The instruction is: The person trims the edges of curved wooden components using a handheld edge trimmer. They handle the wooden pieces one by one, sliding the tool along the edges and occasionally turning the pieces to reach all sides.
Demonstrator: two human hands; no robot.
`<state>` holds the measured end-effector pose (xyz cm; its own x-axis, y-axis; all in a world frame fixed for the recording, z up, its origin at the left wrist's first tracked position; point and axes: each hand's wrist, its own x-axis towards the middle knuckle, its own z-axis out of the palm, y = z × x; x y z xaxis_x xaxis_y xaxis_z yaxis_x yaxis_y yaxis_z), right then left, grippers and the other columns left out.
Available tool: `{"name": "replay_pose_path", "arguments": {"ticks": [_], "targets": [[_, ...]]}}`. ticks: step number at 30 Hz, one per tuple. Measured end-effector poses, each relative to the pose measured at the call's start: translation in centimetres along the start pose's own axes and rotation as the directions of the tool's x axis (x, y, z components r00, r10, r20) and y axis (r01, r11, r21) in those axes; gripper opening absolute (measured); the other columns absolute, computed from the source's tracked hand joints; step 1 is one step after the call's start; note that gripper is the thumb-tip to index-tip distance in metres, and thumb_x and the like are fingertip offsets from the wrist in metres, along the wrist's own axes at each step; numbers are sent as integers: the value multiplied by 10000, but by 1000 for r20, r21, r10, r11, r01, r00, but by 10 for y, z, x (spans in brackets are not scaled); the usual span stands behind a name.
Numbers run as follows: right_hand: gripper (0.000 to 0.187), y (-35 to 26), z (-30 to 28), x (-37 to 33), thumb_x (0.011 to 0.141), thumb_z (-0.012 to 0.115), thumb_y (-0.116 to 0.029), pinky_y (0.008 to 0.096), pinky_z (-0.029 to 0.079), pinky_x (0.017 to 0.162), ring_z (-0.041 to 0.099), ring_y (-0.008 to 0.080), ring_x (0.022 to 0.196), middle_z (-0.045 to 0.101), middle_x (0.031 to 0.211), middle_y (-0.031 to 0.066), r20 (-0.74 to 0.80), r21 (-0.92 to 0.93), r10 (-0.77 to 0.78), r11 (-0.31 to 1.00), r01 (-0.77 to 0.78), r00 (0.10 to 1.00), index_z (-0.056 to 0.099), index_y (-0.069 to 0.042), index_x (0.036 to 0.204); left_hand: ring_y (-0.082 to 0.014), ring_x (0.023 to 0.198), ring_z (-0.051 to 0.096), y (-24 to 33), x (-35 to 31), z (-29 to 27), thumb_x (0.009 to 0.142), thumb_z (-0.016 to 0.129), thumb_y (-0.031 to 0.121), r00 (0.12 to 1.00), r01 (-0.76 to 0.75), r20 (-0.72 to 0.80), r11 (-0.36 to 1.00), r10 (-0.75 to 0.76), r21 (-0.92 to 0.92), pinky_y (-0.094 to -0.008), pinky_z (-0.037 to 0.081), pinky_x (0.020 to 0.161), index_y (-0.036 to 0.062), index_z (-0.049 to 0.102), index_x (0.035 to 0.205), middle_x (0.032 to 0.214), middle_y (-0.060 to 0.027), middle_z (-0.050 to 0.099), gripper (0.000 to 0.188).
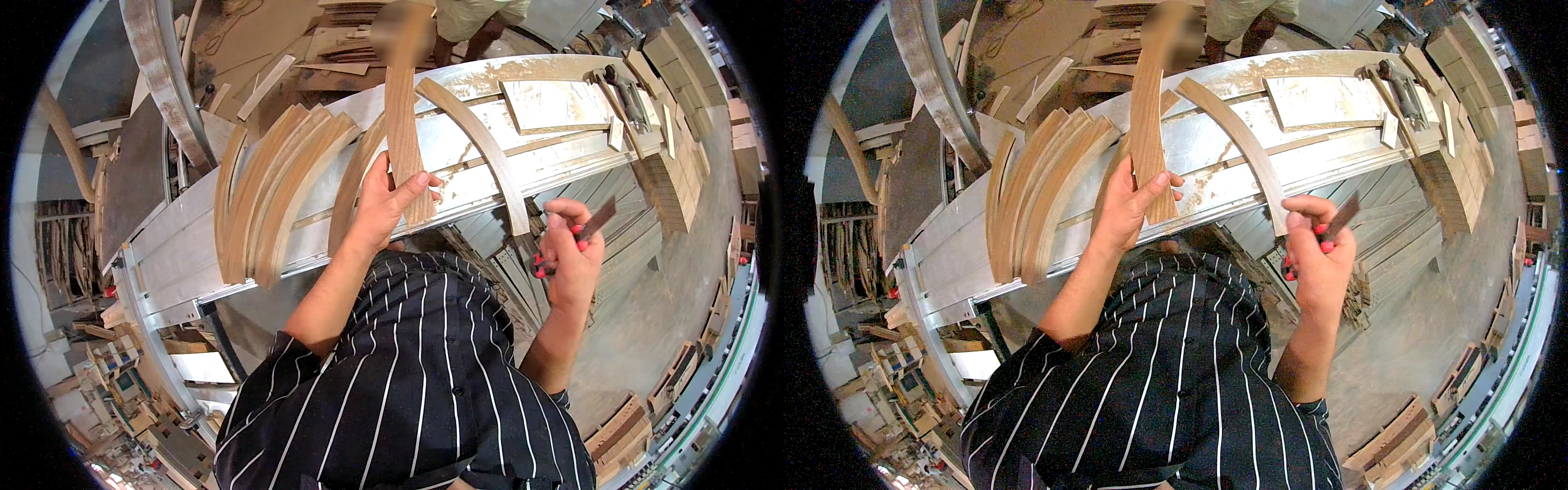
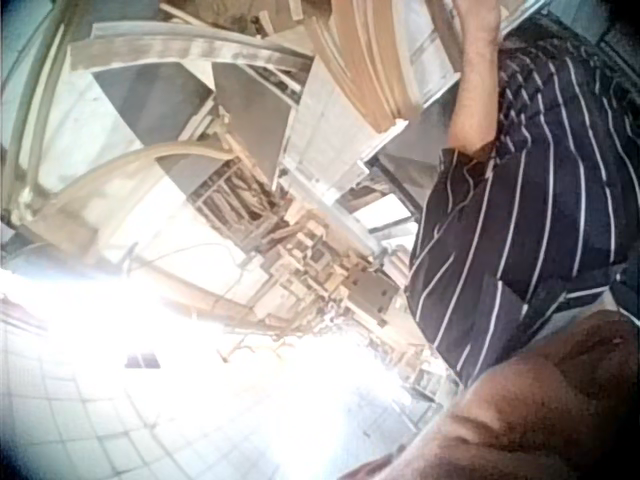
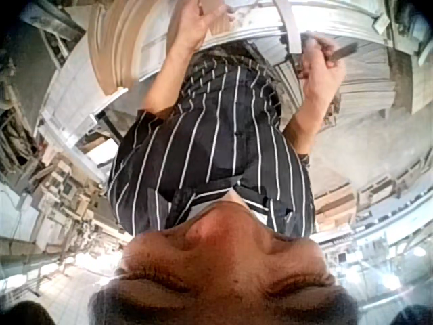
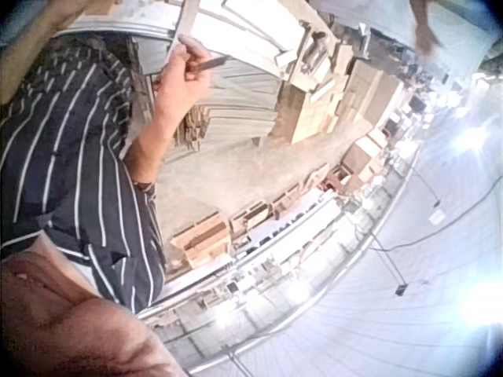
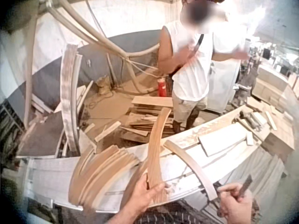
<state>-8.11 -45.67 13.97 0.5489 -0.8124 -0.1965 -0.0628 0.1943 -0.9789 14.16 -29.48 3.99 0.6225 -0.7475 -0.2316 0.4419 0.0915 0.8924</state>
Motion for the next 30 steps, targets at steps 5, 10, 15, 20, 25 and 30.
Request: {"name": "replay_pose_path", "arguments": {"ticks": [5, 10, 15, 20, 25, 30], "targets": [[132, 22, 19, 5, 995, 771, -50, 193, 313, 580, 401, 2, 660, 508, 765, -110, 132, -216, -118, 966, 145, 984, 765, -49, 1127, -215, 950, 748, 2, 1, 4, 1048, 764, 230, 1000, 13, -2, 1000, -13, -24, -382, 631, 835, 40, 502, 1409, 1120, -149, 754, 485], [370, 31, 47, 2, 888, 918, -229, 326, 479, 609, 557, 145, 663, 574, 717, 31, 330, -474, -60, 853, 220, 942, 741, -96, 1184, -198, 1041, 742, 0, 3, 11, 1044, 764, 208, 999, 9, 33, 999, -8, -30, -350, 605, 897, 12, 506, 1374, 1126, -141, 765, 462], [569, 36, 59, 2, 835, 948, -403, 413, 523, 599, 635, 307, 625, 593, 703, 107, 375, -599, -111, 728, 333, 920, 672, -142, 1260, -190, 1044, 719, -2, 1, 24, 1050, 748, 215, 998, 17, 53, 999, -15, -32, -355, 606, 899, 18, 512, 1378, 1131, -127, 746, 449], [514, 38, 58, 3, 861, 926, -390, 437, 539, 605, 696, 353, 667, 639, 729, 129, 369, -624, -124, 701, 344, 921, 658, -142, 1222, -197, 1068, 732, -4, -4, 31, 1048, 755, 220, 996, 81, 43, 992, -77, -99, -354, 606, 920, 2, 512, 1372, 1137, -143, 759, 460], [425, 40, 51, 5, 883, 897, -289, 455, 549, 641, 705, 379, 724, 676, 782, 140, 437, -602, -175, 672, 431, 882, 689, -150, 1227, -189, 1050, 728, -4, -8, 26, 1059, 741, 212, 993, 109, 63, 991, -104, -74, -351, 607, 913, -4, 538, 1355, 1147, -144, 762, 420], [322, 49, 39, 3, 884, 792, -74, 426, 570, 692, 729, 368, 772, 721, 851, 164, 424, -554, -225, 702, 448, 877, 736, -130, 1196, -183, 1054, 723, -8, -9, 18, 1061, 746, 233, 995, 78, 71, 995, -74, -61, -342, 598, 913, -4, 541, 1369, 1142, -142, 764, 440]]}}
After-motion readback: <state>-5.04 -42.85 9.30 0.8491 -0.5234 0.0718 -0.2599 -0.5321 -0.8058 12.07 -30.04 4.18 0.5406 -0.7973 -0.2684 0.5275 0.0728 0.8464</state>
